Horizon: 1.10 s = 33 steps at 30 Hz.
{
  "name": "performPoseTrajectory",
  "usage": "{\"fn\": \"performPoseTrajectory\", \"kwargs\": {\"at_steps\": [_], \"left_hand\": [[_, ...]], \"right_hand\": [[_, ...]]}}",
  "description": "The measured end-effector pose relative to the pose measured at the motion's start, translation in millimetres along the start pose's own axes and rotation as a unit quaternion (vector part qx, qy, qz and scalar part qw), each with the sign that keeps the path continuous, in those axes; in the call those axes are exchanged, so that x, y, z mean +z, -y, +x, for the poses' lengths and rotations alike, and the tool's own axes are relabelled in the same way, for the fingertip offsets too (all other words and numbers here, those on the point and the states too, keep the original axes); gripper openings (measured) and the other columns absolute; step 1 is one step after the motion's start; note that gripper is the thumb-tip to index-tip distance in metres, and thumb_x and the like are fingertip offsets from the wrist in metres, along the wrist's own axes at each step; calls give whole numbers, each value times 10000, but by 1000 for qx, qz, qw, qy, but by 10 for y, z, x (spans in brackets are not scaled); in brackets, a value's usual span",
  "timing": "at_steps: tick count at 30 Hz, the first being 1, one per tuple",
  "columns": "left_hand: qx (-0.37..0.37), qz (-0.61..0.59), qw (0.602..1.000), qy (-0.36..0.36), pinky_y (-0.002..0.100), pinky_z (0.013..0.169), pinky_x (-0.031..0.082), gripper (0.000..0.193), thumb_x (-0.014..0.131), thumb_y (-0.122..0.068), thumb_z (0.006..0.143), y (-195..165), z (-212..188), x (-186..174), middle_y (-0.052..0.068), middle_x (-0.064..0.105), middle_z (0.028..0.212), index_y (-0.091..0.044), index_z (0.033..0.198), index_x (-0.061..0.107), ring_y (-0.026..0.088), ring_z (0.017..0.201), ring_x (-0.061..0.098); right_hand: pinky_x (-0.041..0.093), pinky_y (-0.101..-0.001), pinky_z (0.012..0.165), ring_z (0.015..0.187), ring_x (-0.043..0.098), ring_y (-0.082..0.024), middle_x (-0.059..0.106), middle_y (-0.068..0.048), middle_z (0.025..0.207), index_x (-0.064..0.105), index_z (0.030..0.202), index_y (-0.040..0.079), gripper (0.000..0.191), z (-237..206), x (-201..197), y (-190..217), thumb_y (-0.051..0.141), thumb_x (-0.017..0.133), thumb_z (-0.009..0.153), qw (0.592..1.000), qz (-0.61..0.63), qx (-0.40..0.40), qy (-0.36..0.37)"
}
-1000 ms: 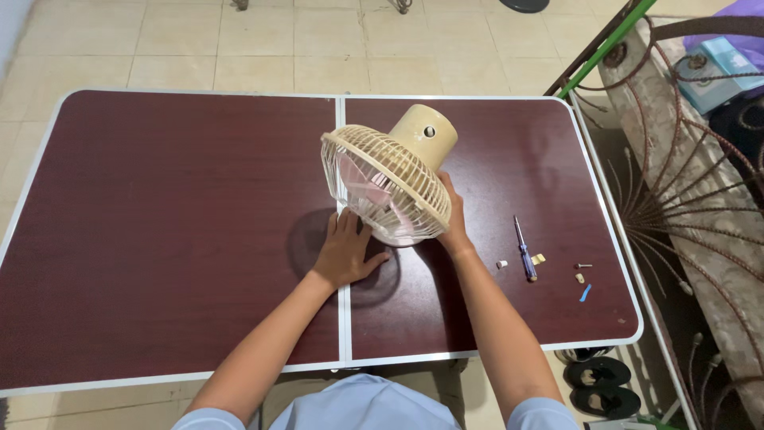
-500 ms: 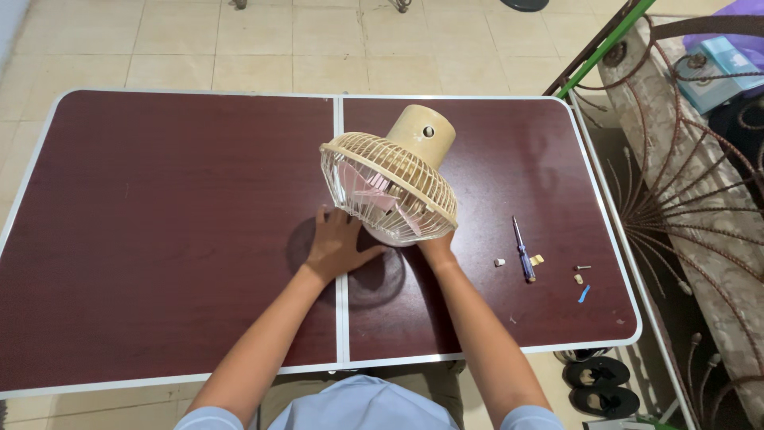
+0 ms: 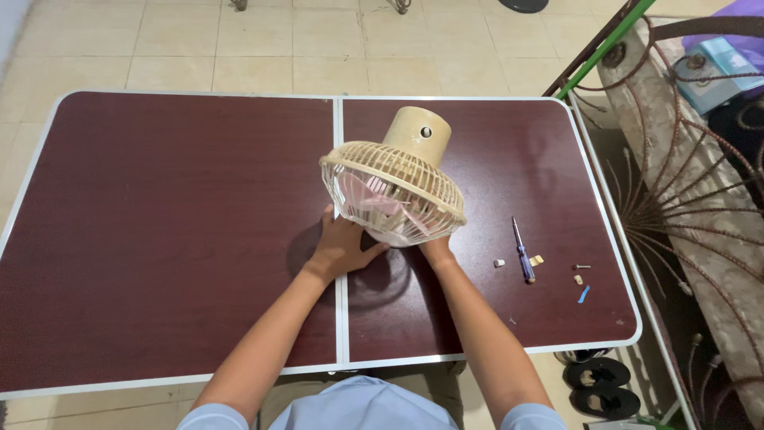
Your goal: The person reassembles a small desk fan on a table. They align the motor housing with the fan head, secure it, use a screwdriver to tighten screws on the housing, flip the fan over, and hand-tighten a knob on top before setting the assembled fan upright.
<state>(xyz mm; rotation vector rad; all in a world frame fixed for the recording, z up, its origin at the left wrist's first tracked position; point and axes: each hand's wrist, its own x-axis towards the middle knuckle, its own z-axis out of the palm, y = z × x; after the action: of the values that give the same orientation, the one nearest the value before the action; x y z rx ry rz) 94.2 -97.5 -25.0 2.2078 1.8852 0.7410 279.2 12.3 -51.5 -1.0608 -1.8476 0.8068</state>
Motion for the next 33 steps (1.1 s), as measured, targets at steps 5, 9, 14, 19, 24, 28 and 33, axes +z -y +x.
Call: {"fn": "performPoseTrajectory", "kwargs": {"at_steps": [5,9,14,19,24,28,33], "left_hand": [[-17,47,999,2,658,1138,195,776,721,-605,827,-63,-162,64,183,452,1507,-108,1395,538,346,1440,365],[-16,51,998,-21,655,1133,222,867,717,-611,822,-126,-259,112,215,419,1524,-80,1461,467,346,1440,369],[-9,58,997,-41,667,1126,236,907,698,-635,811,-210,-337,176,238,409,1519,-43,1455,456,395,1446,343],[-14,60,997,-51,683,1118,235,906,671,-649,843,-233,-379,222,263,393,1526,-43,1477,446,402,1454,332],[-15,56,997,-46,685,1116,221,884,671,-639,847,-203,-389,228,256,390,1532,-53,1470,445,410,1457,323],[-30,55,998,-17,675,1160,209,855,652,-643,865,-191,-382,213,231,392,1528,-65,1466,462,384,1466,318],[-25,68,997,-30,673,1129,187,844,640,-630,871,-227,-354,169,260,402,1523,-41,1453,478,409,1455,306]], "right_hand": [[593,-385,921,1070,709,-242,724,-119,1193,686,1237,62,371,189,-98,-52,227,754,912,992,24,14,127],[590,-391,925,1065,712,-248,729,-120,1183,693,1221,66,355,317,-134,-49,225,747,907,982,30,22,186],[586,-397,930,1060,715,-255,734,-121,1170,702,1201,71,336,407,-146,-50,222,739,902,976,26,30,212],[582,-404,934,1054,719,-262,740,-122,1156,710,1180,75,318,425,-143,-66,219,730,897,975,25,29,218],[578,-411,939,1049,722,-269,746,-123,1143,719,1160,80,300,371,-134,-131,216,722,892,977,24,21,209],[575,-416,943,1044,725,-275,750,-123,1132,725,1144,84,287,302,-128,-204,213,715,888,980,24,10,199],[571,-422,948,1039,729,-282,756,-124,1119,734,1124,89,271,133,-189,-202,210,707,883,987,20,-19,160]]}}
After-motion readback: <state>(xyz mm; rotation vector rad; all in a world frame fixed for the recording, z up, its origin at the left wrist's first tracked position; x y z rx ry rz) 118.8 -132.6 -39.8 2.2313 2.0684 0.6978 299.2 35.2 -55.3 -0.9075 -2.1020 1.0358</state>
